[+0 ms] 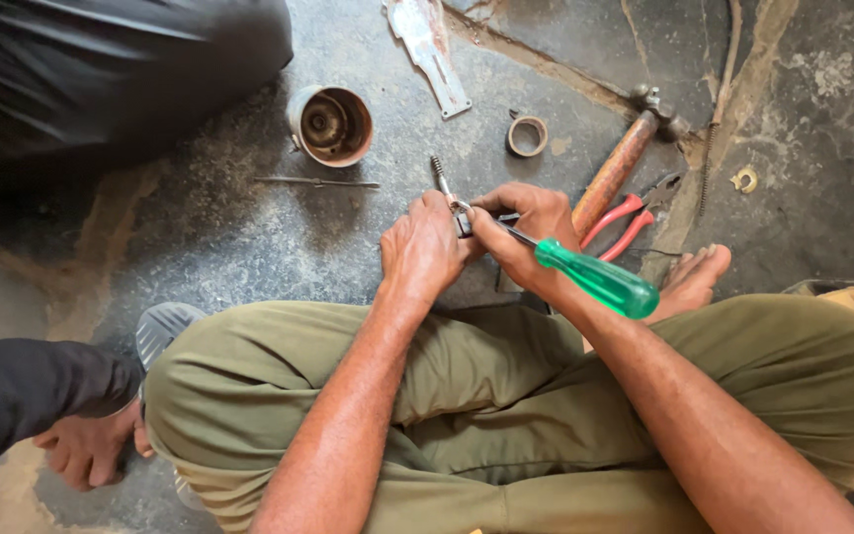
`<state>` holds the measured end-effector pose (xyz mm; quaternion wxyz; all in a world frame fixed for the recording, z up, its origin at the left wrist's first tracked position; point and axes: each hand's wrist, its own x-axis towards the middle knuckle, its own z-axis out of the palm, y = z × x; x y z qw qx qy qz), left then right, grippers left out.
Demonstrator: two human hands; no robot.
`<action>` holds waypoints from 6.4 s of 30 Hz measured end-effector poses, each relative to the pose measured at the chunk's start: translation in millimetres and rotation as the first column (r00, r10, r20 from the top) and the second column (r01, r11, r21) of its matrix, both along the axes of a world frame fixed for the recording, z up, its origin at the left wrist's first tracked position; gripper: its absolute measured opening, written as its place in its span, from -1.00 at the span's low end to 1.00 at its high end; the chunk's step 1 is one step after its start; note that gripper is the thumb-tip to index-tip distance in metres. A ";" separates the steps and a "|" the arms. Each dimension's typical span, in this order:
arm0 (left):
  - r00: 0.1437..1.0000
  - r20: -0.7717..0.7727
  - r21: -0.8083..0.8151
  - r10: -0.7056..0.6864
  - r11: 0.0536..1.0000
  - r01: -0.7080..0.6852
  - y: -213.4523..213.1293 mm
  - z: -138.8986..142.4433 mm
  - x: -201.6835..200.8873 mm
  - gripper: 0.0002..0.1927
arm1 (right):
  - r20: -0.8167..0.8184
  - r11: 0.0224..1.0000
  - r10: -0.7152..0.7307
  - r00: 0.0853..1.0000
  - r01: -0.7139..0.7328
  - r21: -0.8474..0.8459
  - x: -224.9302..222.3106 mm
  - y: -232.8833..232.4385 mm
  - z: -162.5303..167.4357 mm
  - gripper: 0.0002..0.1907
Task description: The person sits on the floor and uses a green screwdriver to adjust a small metal component held in their left hand. They repeatedly tighten or loosen a screw on the part while another person sits nearby observing.
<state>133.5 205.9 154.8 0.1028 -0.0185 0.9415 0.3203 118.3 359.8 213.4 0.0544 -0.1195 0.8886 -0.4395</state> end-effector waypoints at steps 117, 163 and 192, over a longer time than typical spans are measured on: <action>1.000 -0.001 0.025 0.007 1.000 -0.007 -1.1 2.7 0.3 -0.32 | -0.001 1.000 -0.004 1.000 0.004 -0.005 -0.3 0.7 -0.5 -0.76; 1.000 0.029 0.023 0.009 1.000 -0.010 -0.9 3.2 0.4 -0.32 | 0.146 0.995 -0.044 0.988 0.056 -0.078 -1.6 4.0 -6.5 -0.77; 0.996 0.080 0.021 0.045 0.999 -0.047 1.3 14.4 -2.9 -0.33 | 0.173 0.989 -0.078 0.982 0.098 -0.110 2.6 0.1 -4.7 -0.78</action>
